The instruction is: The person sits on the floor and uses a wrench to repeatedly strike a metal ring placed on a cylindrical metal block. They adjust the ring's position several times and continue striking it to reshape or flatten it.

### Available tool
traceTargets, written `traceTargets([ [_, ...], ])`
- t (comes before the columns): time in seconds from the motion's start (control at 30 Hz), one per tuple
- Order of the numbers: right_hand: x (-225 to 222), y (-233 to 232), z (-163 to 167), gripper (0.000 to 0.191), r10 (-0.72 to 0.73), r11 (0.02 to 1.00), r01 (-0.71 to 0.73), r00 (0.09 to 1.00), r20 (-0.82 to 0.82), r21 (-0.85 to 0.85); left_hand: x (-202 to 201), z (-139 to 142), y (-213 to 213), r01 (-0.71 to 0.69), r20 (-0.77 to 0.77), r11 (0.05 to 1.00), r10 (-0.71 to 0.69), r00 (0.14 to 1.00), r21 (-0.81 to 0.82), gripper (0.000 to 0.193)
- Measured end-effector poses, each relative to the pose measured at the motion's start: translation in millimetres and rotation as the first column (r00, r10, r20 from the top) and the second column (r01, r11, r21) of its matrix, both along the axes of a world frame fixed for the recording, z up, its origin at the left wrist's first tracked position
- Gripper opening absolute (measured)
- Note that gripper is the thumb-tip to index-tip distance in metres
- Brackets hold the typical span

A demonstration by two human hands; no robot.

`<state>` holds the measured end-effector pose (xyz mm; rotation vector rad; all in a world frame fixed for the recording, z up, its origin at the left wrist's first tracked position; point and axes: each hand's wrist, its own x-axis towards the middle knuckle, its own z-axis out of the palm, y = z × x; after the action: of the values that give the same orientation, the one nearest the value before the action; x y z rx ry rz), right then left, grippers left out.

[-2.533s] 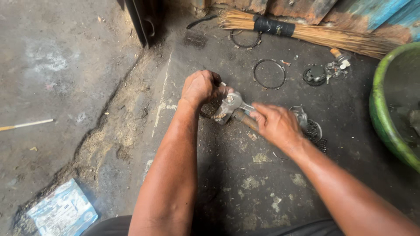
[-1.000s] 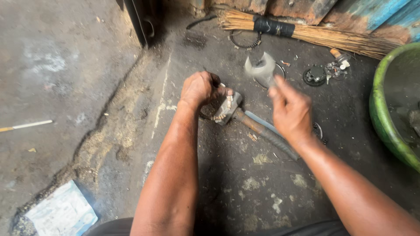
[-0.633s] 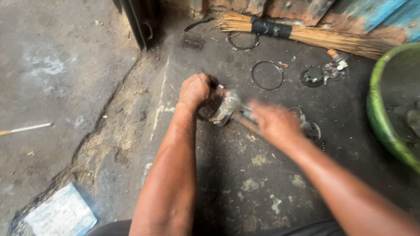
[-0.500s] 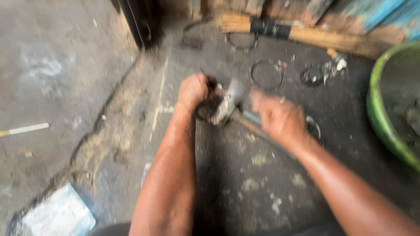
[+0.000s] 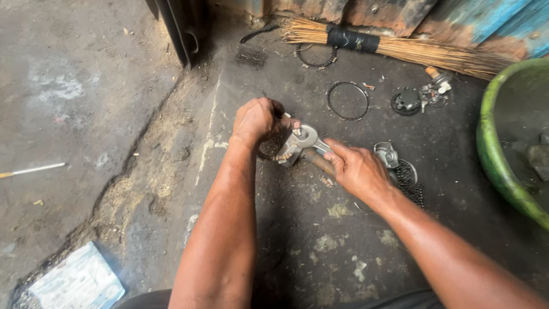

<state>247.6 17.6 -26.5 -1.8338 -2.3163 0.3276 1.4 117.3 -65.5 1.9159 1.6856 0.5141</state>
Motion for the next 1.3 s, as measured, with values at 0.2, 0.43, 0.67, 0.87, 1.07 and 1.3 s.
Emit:
traceTargets([
  [0.2,3,3,-4,0.034,0.181,0.908,-0.023,0.923,-0.34,0.419,3,-2,1,-0.057,0.002,0.996,0.057,0.998,-0.073,0.038],
  [0.43,-10,-5,9,0.03,0.027,0.992,-0.011,0.991,-0.131,0.126,-1,-12,4,0.002,0.022,0.996,-0.004,1.0,0.092,0.041],
  [0.67,-14,-10,15,0.035,-0.011,0.995,0.03,0.981,-0.192,0.099,-5,-5,-4,0.032,-0.004,0.995,-0.032,0.999,0.09,0.061],
  [0.87,0,2,2,0.035,0.081,0.993,-0.065,0.984,-0.161,0.1,-4,-1,3,0.0,0.044,0.989,-0.006,0.999,0.147,0.057],
  [1.07,27,22,33,0.043,-0.182,0.933,0.152,0.981,-0.063,-0.327,-7,3,-5,-0.113,0.122,0.974,0.139,0.983,-0.197,0.052],
  [1.3,29,-5,32,0.046,0.09,0.519,0.212,0.95,0.299,-0.828,2,-2,-27,-0.155,0.201,0.944,0.218,0.955,-0.292,0.041],
])
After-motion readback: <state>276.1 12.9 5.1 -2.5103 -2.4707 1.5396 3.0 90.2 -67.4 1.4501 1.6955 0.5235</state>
